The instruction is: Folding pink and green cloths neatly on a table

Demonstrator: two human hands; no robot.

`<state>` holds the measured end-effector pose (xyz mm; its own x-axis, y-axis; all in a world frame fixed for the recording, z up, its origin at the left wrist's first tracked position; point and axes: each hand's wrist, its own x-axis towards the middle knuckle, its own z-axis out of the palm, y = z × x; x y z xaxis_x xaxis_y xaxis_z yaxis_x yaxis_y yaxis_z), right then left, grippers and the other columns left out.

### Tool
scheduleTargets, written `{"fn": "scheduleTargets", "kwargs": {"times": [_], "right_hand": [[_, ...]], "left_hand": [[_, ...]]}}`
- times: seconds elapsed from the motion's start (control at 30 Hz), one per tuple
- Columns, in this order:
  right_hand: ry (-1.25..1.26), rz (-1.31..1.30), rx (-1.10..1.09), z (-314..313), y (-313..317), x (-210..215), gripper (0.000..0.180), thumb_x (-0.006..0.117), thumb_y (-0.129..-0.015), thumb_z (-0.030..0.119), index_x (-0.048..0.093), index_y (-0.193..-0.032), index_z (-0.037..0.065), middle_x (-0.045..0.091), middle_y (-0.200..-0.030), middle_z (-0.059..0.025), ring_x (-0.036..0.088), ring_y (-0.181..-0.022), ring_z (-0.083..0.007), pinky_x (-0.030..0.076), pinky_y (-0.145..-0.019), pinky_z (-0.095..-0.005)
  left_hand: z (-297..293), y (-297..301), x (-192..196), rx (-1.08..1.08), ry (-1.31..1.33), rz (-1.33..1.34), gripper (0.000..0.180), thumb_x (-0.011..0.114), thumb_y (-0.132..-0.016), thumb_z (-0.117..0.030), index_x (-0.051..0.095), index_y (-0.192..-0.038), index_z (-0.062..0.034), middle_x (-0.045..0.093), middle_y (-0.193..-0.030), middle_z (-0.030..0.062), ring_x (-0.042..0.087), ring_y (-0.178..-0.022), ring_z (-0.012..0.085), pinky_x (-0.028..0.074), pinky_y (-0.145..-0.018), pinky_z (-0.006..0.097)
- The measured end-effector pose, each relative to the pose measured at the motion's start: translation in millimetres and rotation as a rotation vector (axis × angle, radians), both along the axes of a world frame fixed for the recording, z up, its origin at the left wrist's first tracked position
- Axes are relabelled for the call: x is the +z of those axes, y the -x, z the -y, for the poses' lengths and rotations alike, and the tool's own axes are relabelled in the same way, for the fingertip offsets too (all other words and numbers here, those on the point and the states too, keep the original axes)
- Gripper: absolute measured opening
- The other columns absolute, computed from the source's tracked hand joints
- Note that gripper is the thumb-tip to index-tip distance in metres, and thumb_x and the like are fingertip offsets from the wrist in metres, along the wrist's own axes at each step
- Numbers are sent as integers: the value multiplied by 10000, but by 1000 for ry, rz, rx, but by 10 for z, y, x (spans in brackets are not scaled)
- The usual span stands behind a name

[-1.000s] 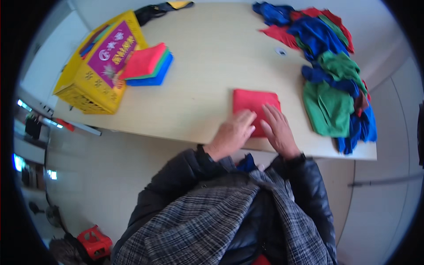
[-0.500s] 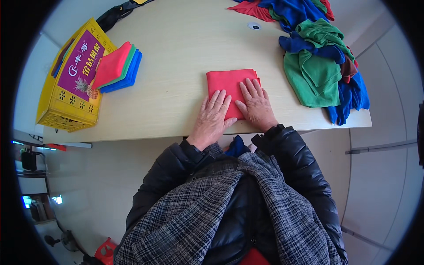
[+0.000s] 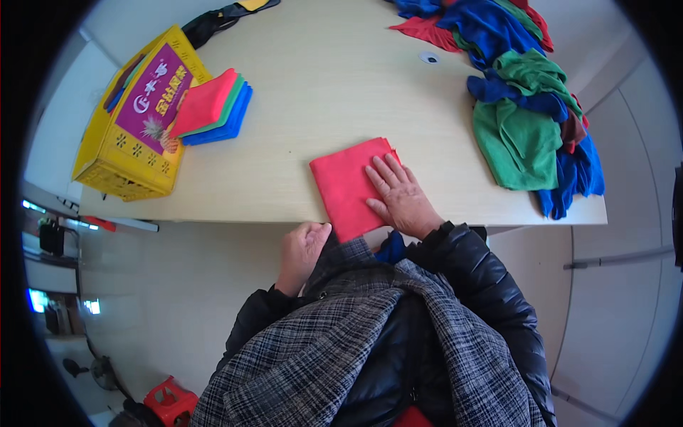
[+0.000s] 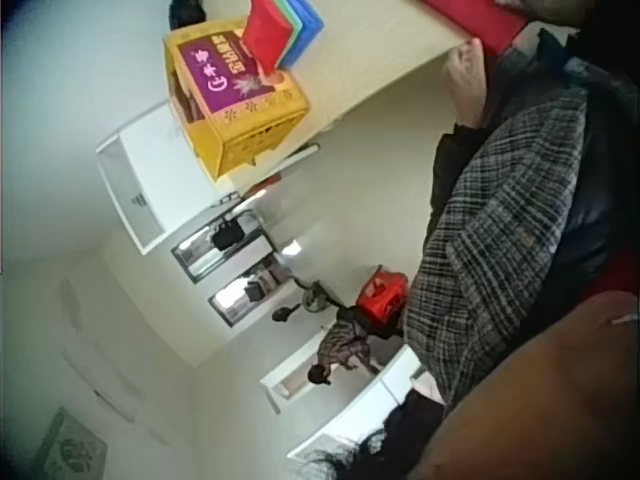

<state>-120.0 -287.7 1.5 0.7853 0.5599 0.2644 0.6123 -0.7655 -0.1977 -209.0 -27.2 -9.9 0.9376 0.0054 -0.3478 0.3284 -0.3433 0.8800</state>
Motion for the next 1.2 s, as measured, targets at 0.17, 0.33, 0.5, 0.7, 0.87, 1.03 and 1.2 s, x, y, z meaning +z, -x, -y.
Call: {"fn": "scheduleTargets", "kwargs": {"times": [0.17,0.33,0.5,0.7,0.87,1.03,1.2], "right_hand": [[-34,-64,198,-325,227,90,667,540,-1000,397,385,-1537,33,352,-1595,-204,275,-1497,-406,239,-1213,-507],[-251,-171,256,-339,260,202,623,579,-984,290,407,-1518,17,373,-1572,-225,337,-1456,-421,289,-1193,-500],[-338,-124,-39,282,238,-49,567,582,-974,229,450,-1478,3,429,-1525,-229,368,-1437,-416,302,-1189,-500],[-117,-17,-191,336,304,-53,527,578,-968,237,498,-1433,5,469,-1503,-196,382,-1436,-392,277,-1200,-506],[-88,-49,-251,325,282,-40,535,589,-955,270,521,-1413,3,476,-1506,-180,383,-1442,-375,271,-1201,-506],[-103,-48,-250,314,308,-52,538,598,-944,279,534,-1399,-2,487,-1495,-186,390,-1438,-379,284,-1194,-505],[-103,-22,-258,315,282,-62,535,601,-936,265,538,-1393,-5,493,-1489,-191,401,-1428,-384,298,-1185,-507]], "left_hand": [[59,-18,65,279,1210,-345,355,664,-992,-229,635,-1275,-15,689,-1236,99,658,-1128,191,527,-993,385],[-117,40,32,362,926,-93,405,626,-1010,-262,590,-1331,-17,676,-1257,105,659,-1140,218,535,-999,396],[-776,-341,1005,258,846,-42,381,676,-972,-177,602,-1317,-33,680,-1243,102,660,-1137,206,534,-1012,389],[-1710,-1680,1950,358,852,328,356,708,-956,-155,609,-1282,-50,683,-1236,87,651,-1168,224,538,-1009,392],[-2243,-2610,2045,460,1018,505,438,724,-942,-150,567,-1344,-75,643,-1338,98,606,-1255,277,495,-1079,458],[-2571,-2936,1021,706,902,239,363,684,-969,-184,586,-1316,-138,660,-1307,58,639,-1190,262,541,-1011,455],[-2546,-3055,885,765,1014,190,366,695,-965,-206,600,-1305,-110,667,-1287,94,648,-1178,281,547,-1014,459]]}}
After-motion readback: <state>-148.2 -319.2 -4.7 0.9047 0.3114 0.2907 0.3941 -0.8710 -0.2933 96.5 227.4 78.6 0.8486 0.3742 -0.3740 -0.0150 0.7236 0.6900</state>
